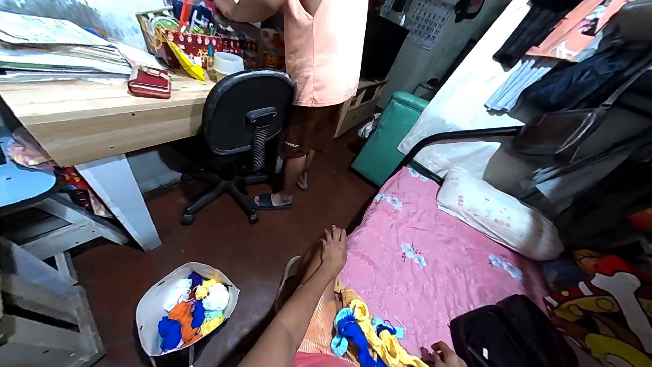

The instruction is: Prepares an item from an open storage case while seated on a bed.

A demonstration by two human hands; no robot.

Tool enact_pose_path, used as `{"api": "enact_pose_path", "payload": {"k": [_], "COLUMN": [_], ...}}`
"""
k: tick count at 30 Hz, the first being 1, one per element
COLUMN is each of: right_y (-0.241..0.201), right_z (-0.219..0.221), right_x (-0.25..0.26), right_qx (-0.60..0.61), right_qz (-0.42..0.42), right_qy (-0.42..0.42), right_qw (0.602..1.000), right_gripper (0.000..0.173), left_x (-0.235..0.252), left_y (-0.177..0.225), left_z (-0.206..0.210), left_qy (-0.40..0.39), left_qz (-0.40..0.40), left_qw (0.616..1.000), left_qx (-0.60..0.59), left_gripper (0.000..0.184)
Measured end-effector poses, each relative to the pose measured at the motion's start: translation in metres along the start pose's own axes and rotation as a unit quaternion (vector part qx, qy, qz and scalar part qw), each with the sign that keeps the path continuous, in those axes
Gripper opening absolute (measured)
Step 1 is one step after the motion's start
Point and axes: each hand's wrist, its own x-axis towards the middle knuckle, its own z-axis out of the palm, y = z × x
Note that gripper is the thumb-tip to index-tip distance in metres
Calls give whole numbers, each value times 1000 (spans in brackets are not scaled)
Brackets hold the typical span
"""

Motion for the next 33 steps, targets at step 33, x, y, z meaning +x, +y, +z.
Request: {"api": "enact_pose_path", "payload": {"k": [33], "right_y": [-7], "right_z": [-6], "right_x": [-11], "right_qx": [22], "right_qz": [-16], "right_qy": [21], "right_qw": [999], "right_gripper": [31], "left_x": [-53], "left_y": [-130], "left_z": [-322], "left_qy": [558], "left_qz": [43], "left_qw": [754], "left_qx": [-345], "left_gripper": [65]}}
